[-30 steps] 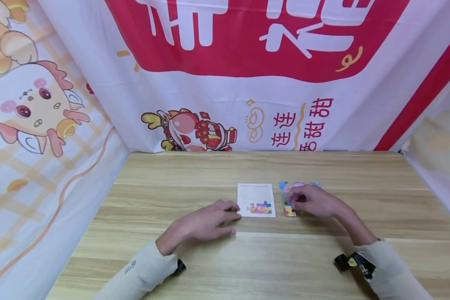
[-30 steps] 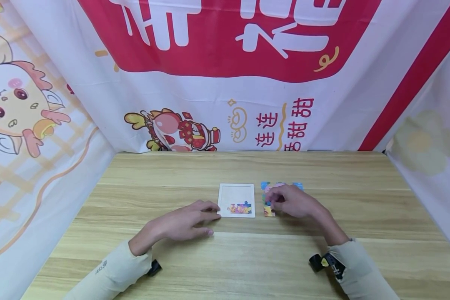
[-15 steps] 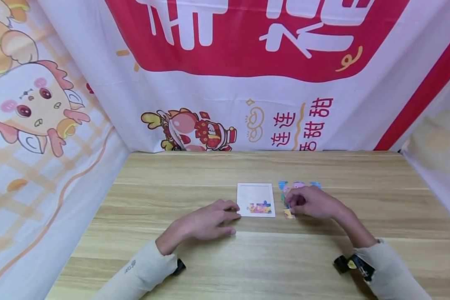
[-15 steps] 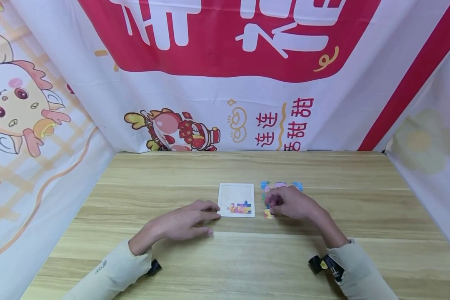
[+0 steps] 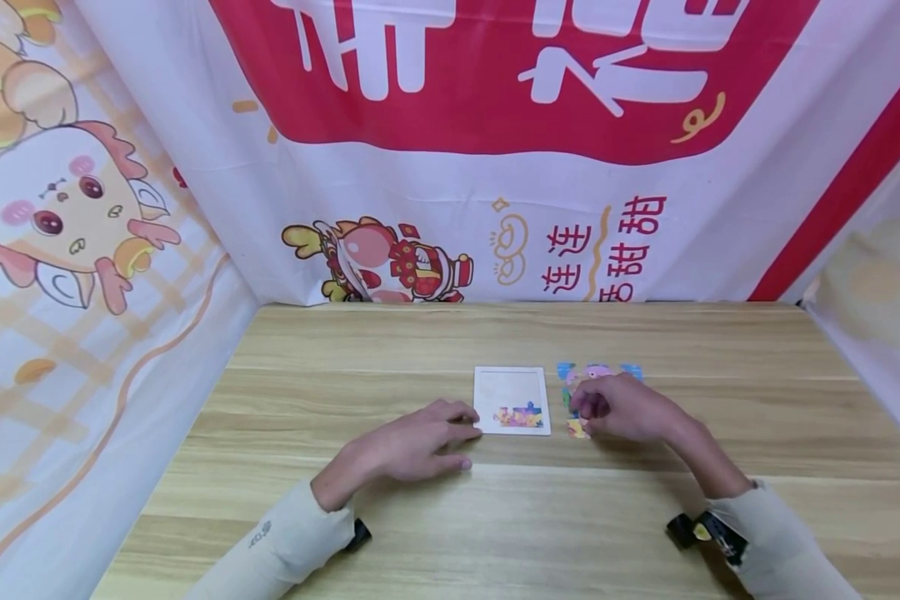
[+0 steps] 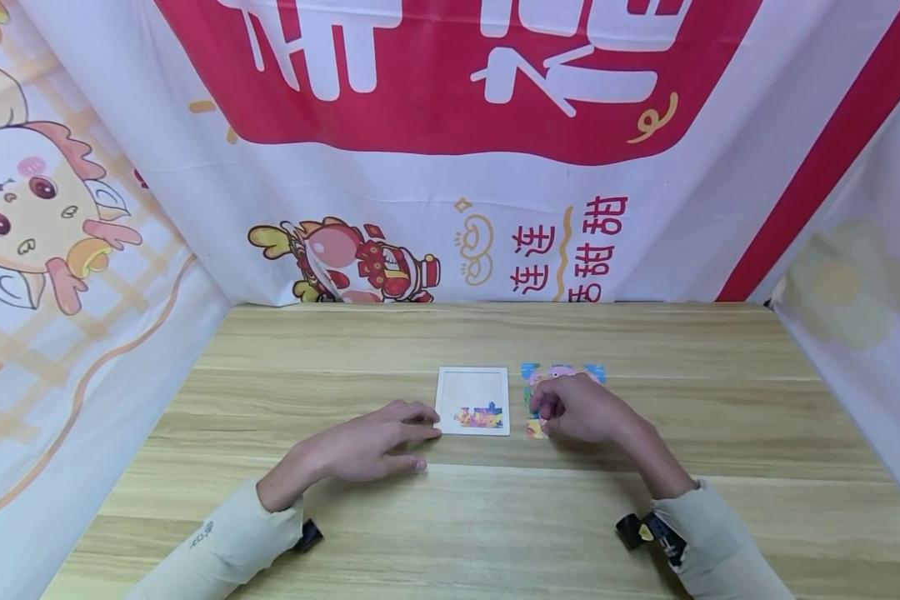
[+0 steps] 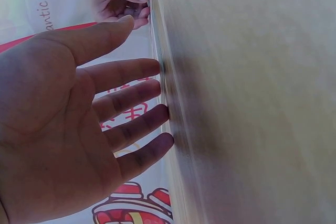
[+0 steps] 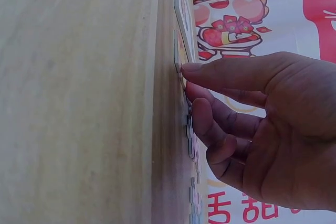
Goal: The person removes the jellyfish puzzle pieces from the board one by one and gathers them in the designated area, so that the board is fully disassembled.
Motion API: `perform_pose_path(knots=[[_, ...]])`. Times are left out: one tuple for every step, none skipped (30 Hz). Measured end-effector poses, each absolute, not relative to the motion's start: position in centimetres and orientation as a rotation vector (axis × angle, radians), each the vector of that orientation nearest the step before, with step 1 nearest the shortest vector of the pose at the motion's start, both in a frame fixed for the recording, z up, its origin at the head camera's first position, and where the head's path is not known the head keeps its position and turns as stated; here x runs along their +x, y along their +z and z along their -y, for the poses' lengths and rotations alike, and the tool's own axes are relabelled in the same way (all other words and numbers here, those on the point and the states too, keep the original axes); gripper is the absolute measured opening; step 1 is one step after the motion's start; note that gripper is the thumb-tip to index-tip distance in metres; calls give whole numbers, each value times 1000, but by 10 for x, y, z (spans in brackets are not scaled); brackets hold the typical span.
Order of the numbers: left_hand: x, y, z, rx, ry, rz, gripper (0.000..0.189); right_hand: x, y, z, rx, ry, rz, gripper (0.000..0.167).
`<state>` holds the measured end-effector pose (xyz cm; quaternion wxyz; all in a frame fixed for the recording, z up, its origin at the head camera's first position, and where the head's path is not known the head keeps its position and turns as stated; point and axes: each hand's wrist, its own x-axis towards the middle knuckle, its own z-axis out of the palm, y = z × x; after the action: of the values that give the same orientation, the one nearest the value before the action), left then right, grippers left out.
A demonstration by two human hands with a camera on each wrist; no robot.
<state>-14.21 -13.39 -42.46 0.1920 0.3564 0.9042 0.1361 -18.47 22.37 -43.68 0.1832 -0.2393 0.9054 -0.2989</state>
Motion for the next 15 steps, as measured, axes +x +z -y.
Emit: perform_pose_path(knots=[[-142, -425, 134, 1001, 383, -2538, 49, -185, -437, -224, -673, -843, -2556, 15], [-142, -425, 134, 1000, 384, -2538, 49, -186, -437, -224, -669, -847, -2557, 14], [-142, -425, 134, 999, 385, -2538, 49, -186, -437, -224, -665, -852, -2557, 13], [-142, -425, 134, 997, 386, -2538, 49, -186, -437, -224, -663, -855, -2558, 11], [-142, -425, 134, 996, 386, -2538, 49, -187, -436, -224, -662, -859, -2559, 10], [-142, -425, 135, 995, 386, -2539, 49, -187, -436, -223, -660, -861, -2562, 9], [-142, -425, 134, 995, 387, -2539, 49, -187, -436, -223, -664, -861, -2564, 9], [-142, -425, 134, 995, 385, -2540, 49, -187, -436, -222, -669, -862, -2565, 8], [-142, -425, 134, 995, 385, -2540, 49, -188, -436, -221, -676, -858, -2568, 9], [-142, -425, 134, 996, 384, -2540, 49, -188, -435, -220, -687, -852, -2574, 9], [-142, -424, 134, 1000, 380, -2541, 49, -188, -435, -219, -694, -849, -2579, 9], [-142, -424, 133, 1004, 376, -2541, 49, -188, -435, -217, -699, -850, -2582, 9], [-142, -424, 133, 1007, 371, -2542, 49, -189, -434, -216, -706, -849, -2584, 9], [-143, -424, 132, 1014, 364, -2544, 49, -189, -434, -214, -712, -849, -2585, 9], [-143, -423, 132, 1017, 359, -2546, 49, -189, -433, -212, -717, -851, -2583, 9]])
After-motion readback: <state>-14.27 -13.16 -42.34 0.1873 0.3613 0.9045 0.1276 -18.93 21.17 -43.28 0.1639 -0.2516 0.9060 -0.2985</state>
